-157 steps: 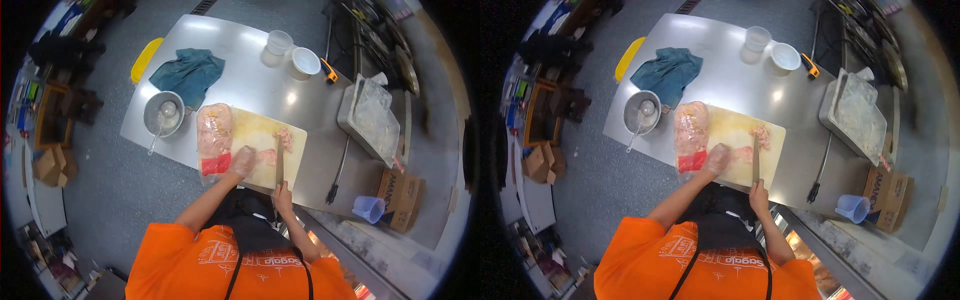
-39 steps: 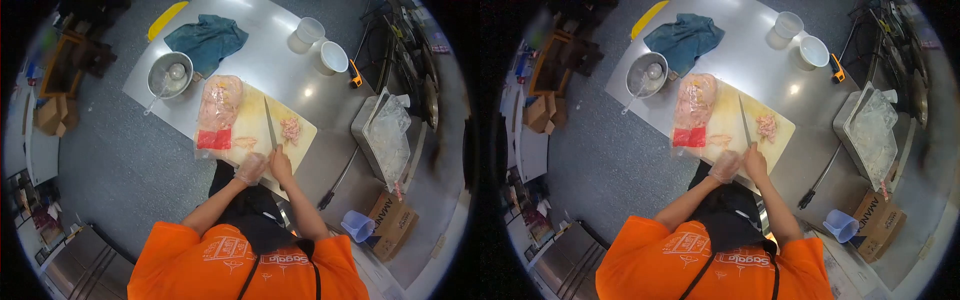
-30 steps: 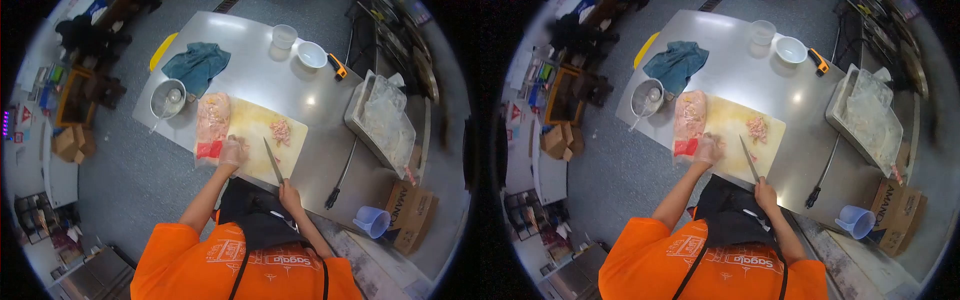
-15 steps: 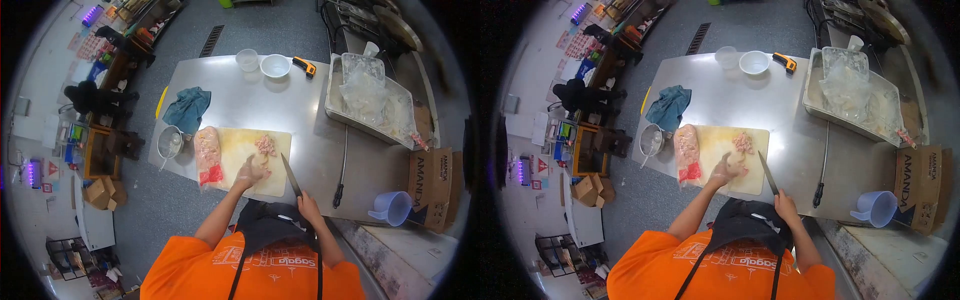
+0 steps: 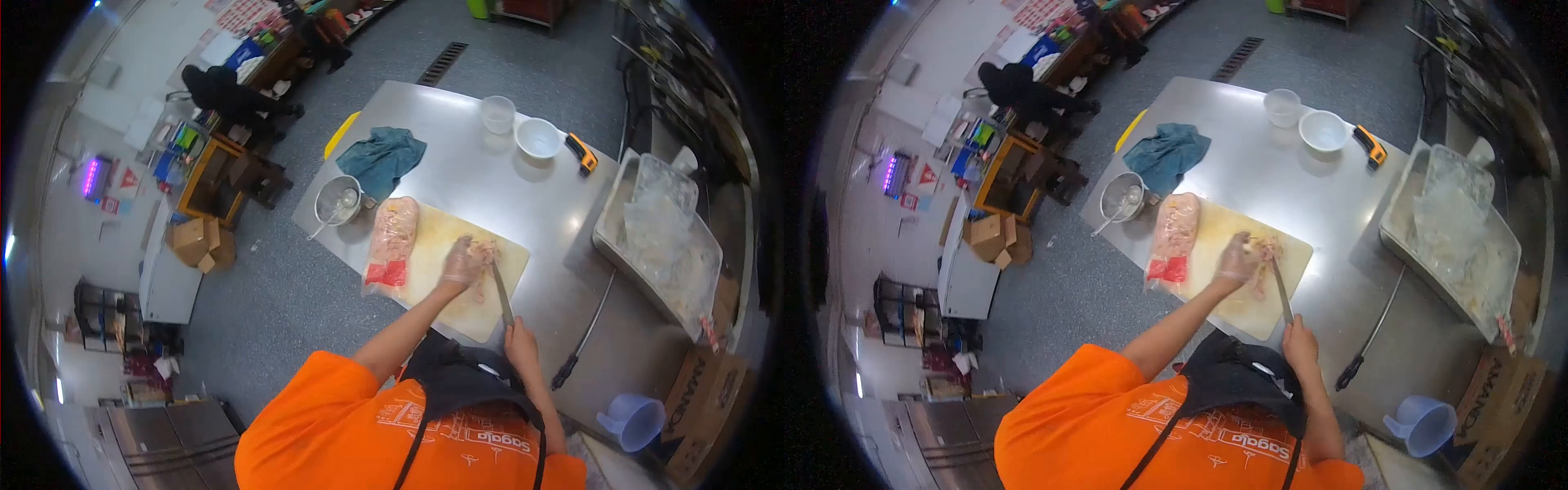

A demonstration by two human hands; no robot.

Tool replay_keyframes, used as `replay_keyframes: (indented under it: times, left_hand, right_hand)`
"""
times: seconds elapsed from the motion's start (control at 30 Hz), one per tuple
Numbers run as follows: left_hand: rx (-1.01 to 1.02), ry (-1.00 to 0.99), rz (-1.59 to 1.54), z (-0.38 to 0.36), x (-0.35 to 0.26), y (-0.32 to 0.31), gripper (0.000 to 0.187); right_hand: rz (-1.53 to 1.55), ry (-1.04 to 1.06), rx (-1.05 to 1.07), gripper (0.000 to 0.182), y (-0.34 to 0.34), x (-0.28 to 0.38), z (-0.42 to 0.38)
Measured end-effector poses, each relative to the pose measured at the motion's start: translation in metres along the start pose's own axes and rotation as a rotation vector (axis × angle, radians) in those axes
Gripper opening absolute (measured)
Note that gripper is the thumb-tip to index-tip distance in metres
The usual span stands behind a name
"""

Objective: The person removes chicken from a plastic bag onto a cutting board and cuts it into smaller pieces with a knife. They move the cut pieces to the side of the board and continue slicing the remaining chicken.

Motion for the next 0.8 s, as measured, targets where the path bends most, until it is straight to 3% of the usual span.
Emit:
replay_keyframes:
  times: [0.07,0.13,0.2,0.3,0.4,0.5,0.63,0.8]
  left_hand:
    - [0.019,-0.059,0.127,0.0,0.029,0.045,0.041]
    - [0.016,0.086,0.415,-0.012,0.075,0.089,0.031]
    - [0.293,0.292,0.849,-0.031,0.126,0.105,0.029]
    - [0.411,0.372,1.05,-0.04,0.127,0.128,0.019]
    - [0.309,0.278,1.105,-0.017,0.138,0.139,0.022]
    - [0.265,0.387,1.088,0.011,0.166,0.147,0.022]
    - [0.315,0.313,1.04,0.038,0.148,0.167,0.024]
    - [0.255,0.331,0.934,0.056,0.236,0.147,0.022]
  right_hand:
    - [-0.009,0.021,-0.032,0.026,0.008,-0.004,0.001]
    - [-0.015,0.032,-0.075,0.026,0.016,-0.01,-0.003]
    - [0.025,0.034,-0.103,0.027,0.024,-0.014,-0.009]
    - [0.051,0.021,-0.066,0.027,0.027,-0.015,-0.013]
    - [0.036,0.062,-0.029,0.027,0.017,-0.01,-0.012]
    - [-0.083,0.131,0.025,0.028,-0.01,-0.007,-0.008]
    - [-0.06,0.098,0.141,0.031,-0.022,0.013,-0.005]
    - [-0.09,0.104,0.124,0.026,-0.028,0.022,0.002]
Point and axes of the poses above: each hand's wrist, its own z-axis towards the middle knuckle, its own y-axis out of the back of the hand, x = y × z, the point moved 9 cm from there along z, towards the middle knuckle, and after that the axes turned 4 degrees about x, right-handed, at the moved point
